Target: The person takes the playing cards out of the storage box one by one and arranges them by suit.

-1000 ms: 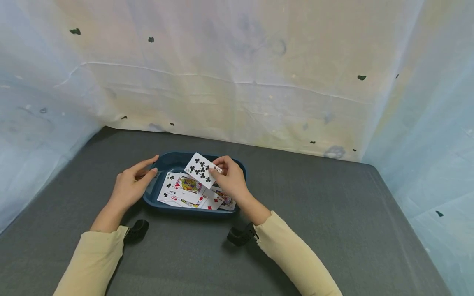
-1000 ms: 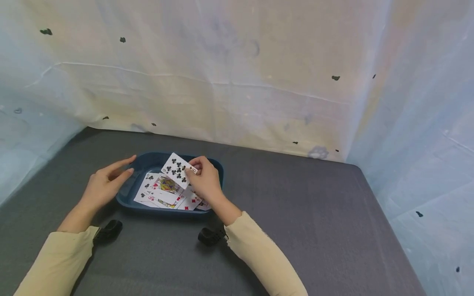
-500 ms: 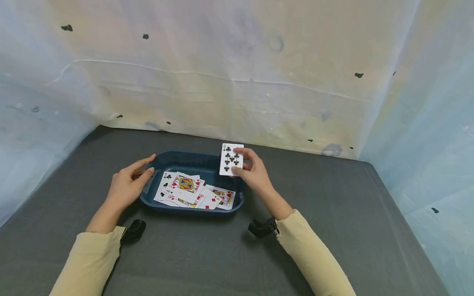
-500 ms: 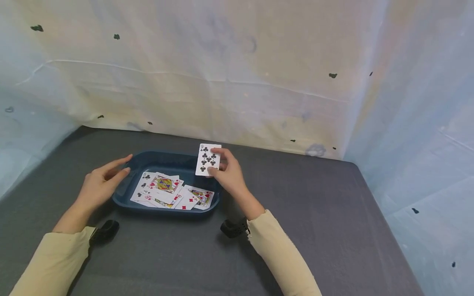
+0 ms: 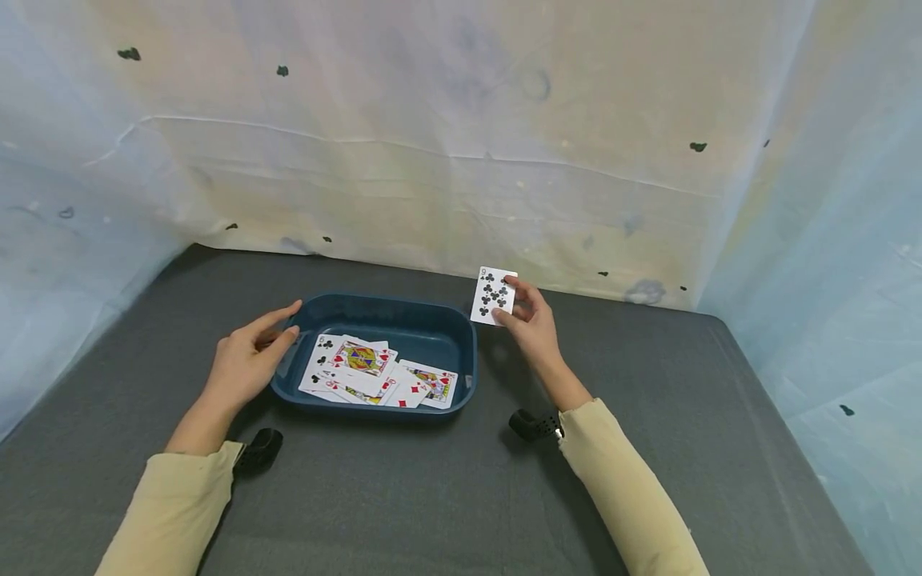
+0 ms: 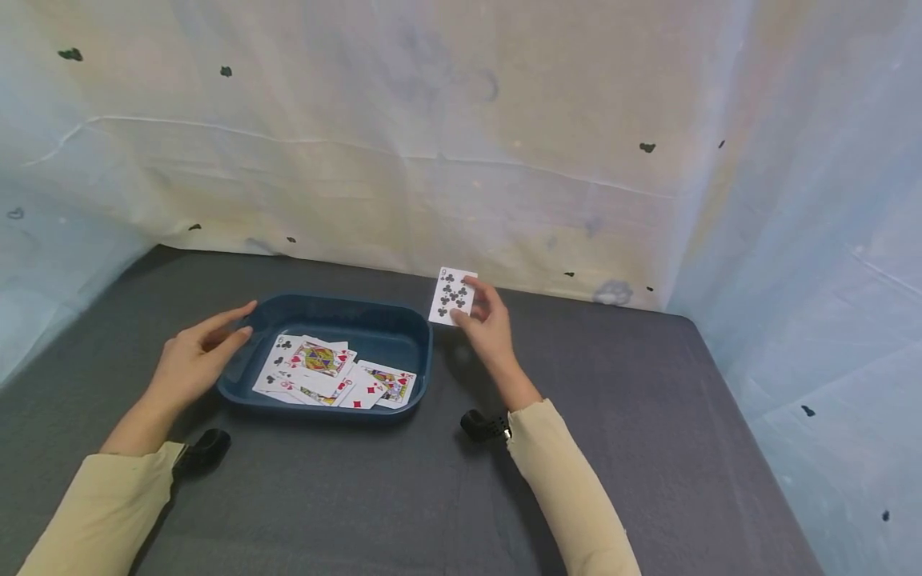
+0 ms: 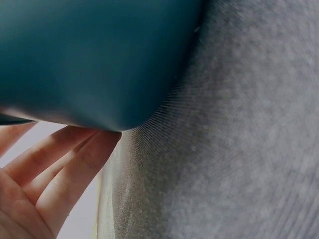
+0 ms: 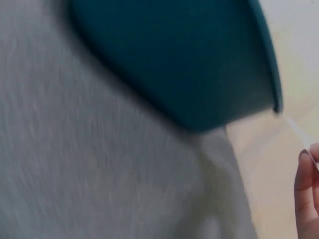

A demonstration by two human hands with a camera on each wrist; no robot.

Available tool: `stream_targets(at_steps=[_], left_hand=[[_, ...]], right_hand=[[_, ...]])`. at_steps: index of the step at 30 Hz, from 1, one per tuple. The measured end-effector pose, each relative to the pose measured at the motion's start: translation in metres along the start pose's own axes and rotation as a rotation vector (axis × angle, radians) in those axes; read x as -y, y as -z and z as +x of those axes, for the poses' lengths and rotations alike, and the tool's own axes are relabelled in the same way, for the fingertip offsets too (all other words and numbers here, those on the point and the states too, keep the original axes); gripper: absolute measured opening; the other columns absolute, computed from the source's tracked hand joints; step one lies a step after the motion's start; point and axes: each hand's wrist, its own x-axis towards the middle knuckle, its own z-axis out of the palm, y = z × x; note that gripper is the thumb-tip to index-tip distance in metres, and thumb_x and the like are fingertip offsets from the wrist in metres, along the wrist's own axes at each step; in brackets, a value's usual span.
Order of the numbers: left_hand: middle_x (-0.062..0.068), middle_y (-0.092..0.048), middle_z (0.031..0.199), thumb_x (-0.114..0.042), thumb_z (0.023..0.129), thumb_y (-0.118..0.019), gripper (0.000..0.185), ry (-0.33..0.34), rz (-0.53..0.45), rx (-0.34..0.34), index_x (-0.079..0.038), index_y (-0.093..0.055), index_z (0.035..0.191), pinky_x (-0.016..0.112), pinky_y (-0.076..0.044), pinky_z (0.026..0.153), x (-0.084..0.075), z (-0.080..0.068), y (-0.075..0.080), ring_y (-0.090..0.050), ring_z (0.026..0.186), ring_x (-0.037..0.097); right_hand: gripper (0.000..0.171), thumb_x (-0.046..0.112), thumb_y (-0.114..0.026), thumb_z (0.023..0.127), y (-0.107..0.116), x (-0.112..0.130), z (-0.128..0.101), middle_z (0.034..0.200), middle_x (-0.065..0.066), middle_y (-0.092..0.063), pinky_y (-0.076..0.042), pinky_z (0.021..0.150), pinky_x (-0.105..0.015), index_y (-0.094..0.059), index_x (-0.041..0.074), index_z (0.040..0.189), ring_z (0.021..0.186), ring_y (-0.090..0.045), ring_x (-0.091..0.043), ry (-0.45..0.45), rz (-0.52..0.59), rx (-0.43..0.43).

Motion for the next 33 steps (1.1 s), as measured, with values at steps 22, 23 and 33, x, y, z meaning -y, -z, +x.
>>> stream_targets(at_steps=[22,23,33], left_hand=[[0.029,-0.061,0.121,-0.035,0.101,-0.047,0.046,0.001,-0.024,0.003,-0.021,-0.046,0.145,0.033,-0.04,0.062,0.001,-0.001,-0.001,-0.061,0.092,0.034],[0.029,-0.061,0.121,-0.034,0.101,-0.047,0.046,0.001,-0.024,0.003,-0.021,-0.046,0.144,0.033,-0.04,0.062,0.001,-0.001,-0.001,-0.061,0.092,0.034],[0.028,-0.062,0.118,-0.035,0.101,-0.047,0.046,0.012,-0.016,0.009,-0.022,-0.045,0.145,0.033,-0.039,0.062,0.001,-0.001,-0.001,-0.059,0.09,0.033]], right_hand=[[0.045,0.009,-0.068,0.088,0.027,-0.047,0.03,0.114,-0.015,-0.056,-0.036,0.064,-0.027,-0.057,0.007,0.131,0.072,-0.043,-0.012,-0.173,-0.474,-0.011],[0.044,0.009,-0.069,0.088,0.027,-0.048,0.03,0.115,-0.016,-0.057,-0.036,0.063,-0.027,-0.058,0.007,0.13,0.071,-0.043,-0.012,-0.167,-0.494,-0.01],[0.035,0.008,-0.067,0.085,0.014,-0.045,0.028,0.121,-0.022,-0.053,-0.047,0.073,-0.037,-0.066,0.0,0.12,0.094,-0.058,-0.032,-0.164,-0.636,-0.072]])
